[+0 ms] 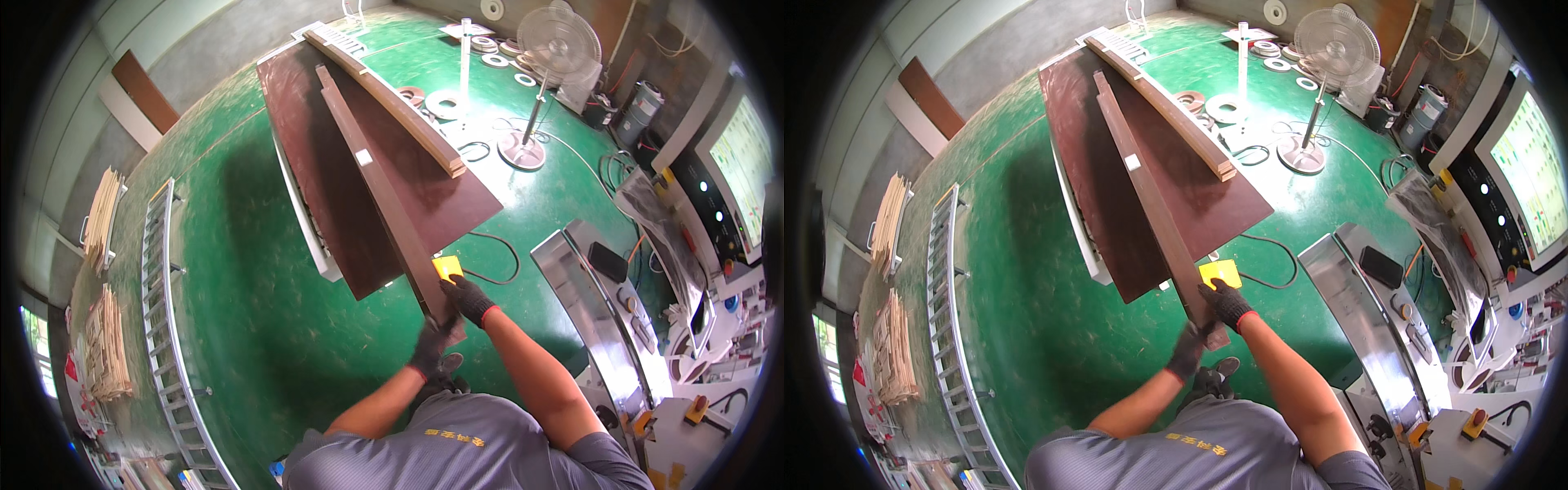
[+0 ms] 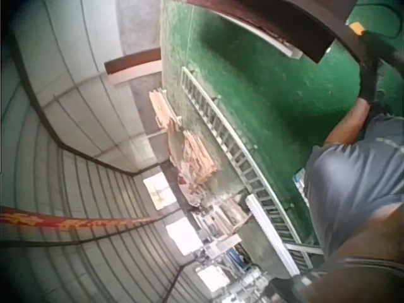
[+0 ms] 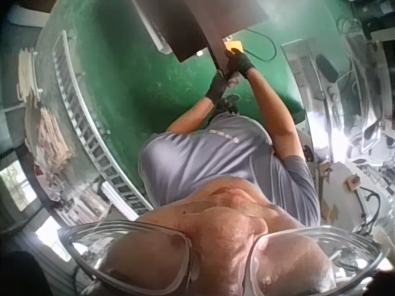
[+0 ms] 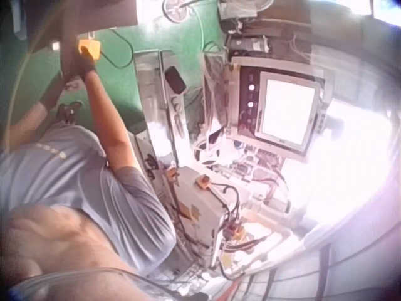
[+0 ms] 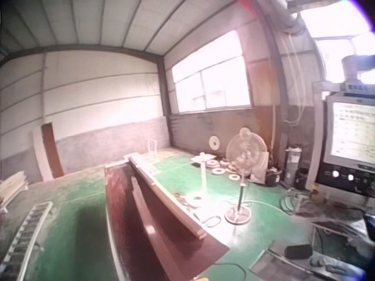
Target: The person picks up wooden boards from a table, feeds them one by one into an industrial edge-banding machine, and operates a touchscreen control panel.
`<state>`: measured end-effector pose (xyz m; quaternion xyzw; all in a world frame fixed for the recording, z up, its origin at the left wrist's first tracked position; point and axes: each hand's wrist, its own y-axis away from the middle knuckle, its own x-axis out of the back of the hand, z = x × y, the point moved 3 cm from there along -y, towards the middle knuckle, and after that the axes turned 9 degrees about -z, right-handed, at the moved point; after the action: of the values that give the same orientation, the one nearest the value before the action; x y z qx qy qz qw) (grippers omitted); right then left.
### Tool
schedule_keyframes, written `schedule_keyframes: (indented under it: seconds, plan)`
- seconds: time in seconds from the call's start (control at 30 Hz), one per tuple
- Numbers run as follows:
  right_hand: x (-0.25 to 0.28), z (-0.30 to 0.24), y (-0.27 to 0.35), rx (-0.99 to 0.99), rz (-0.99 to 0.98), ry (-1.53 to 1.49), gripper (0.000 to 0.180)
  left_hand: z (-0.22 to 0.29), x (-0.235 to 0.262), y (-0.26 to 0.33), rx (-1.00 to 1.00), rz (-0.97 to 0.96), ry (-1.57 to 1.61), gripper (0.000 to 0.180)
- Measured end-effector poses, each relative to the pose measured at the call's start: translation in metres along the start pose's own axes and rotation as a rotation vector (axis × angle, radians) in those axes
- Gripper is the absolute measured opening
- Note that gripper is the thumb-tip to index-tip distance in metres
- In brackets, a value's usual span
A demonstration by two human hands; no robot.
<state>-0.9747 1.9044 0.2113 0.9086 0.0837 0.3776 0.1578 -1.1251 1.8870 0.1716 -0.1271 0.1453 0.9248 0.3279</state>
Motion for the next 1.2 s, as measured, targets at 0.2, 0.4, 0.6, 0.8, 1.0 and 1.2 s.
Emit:
schedule_keyframes:
  seconds: [0.2, 0.4, 0.6, 0.8, 1.0, 1.2]
  plan:
    - [0.001, 0.000, 0.118, -0.441, 0.296, -0.446, 0.045, 0.038, 0.006, -0.022, 0.246, 0.038, 0.450, 0.060]
    - [-0.032, 0.037, 0.353, -0.620, 0.391, -0.311, 0.040, 0.101, 0.035, -0.149, -0.055, 0.097, 0.586, 0.049]
    - [-0.106, 0.021, 0.581, -0.751, 0.651, -0.122, 0.034, 0.120, -0.052, -0.168, 0.047, -0.110, 0.504, 0.042]
    - [-0.157, -0.068, 0.584, -1.051, 0.839, -0.365, 0.037, 0.004, -0.260, 0.042, 0.655, -0.701, 0.287, 0.031]
    - [-0.194, -0.085, 0.578, -1.377, 0.794, -0.446, 0.042, -0.069, -0.324, 0.116, 0.895, -1.163, 0.135, 0.032]
    - [-0.315, -0.098, 0.532, -1.467, 0.755, -0.205, 0.026, -0.142, -0.382, 0.135, 0.042, -1.581, -0.757, 0.039]
